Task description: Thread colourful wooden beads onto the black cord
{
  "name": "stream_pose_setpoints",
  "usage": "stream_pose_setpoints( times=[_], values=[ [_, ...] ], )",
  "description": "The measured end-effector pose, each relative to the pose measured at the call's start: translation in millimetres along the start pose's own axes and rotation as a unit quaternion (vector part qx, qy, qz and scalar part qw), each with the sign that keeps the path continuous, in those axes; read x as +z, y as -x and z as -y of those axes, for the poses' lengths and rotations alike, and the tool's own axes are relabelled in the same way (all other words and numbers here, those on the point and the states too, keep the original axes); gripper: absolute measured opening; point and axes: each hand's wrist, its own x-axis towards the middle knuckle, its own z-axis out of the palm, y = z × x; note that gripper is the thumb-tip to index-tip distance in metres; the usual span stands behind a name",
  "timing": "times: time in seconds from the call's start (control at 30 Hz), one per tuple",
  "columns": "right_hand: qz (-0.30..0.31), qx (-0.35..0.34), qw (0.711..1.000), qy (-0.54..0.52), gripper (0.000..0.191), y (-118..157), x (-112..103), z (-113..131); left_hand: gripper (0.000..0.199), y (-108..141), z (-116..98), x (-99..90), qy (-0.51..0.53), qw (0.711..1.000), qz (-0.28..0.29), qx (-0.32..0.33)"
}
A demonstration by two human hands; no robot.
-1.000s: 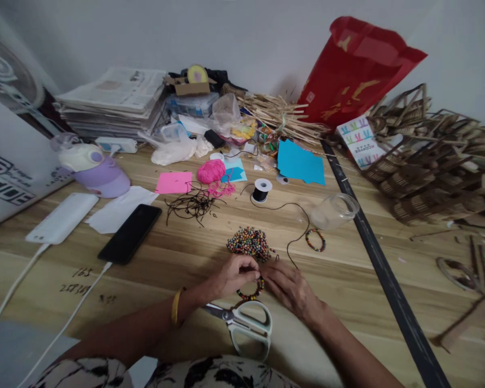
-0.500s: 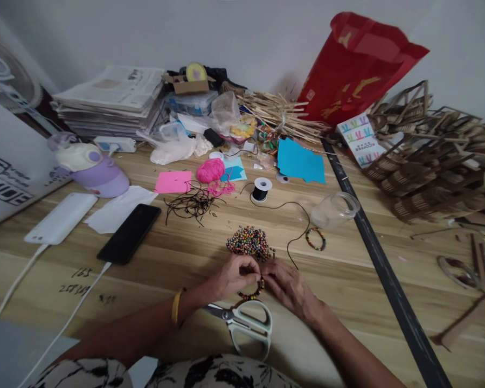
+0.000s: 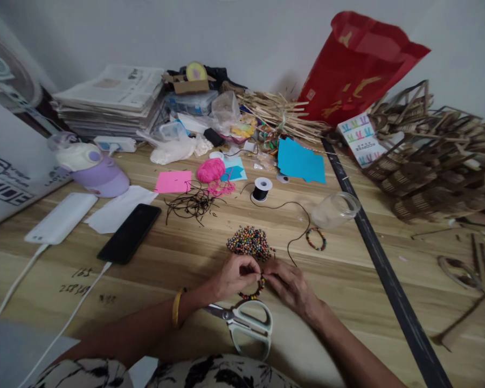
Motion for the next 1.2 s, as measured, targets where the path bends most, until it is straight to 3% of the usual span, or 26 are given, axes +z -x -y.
stream_pose_setpoints(
  times=[0.33,0.63,0.9,1.2],
  values=[
    [0.013,0.008,1.000,-0.013,0.013,-1.8,-0.6,2.5,0.007,2.4,-1.0,1.6,-0.057,0.997,-0.033,0.040],
    [0.054,0.083,0.994,-0.048,0.017,-3.6,-2.5,1.3,0.010,6.3,-10.6,5.2,-0.142,0.984,-0.079,0.078],
    [0.078,0.220,0.959,-0.159,0.027,-4.5,-4.2,3.9,0.008,8.2,-10.8,7.3,-0.151,0.976,-0.102,0.117],
    [0.094,0.260,0.923,-0.266,0.040,-7.0,-5.9,3.4,0.013,6.9,-0.9,11.0,-0.192,0.954,-0.111,0.203]
  ],
)
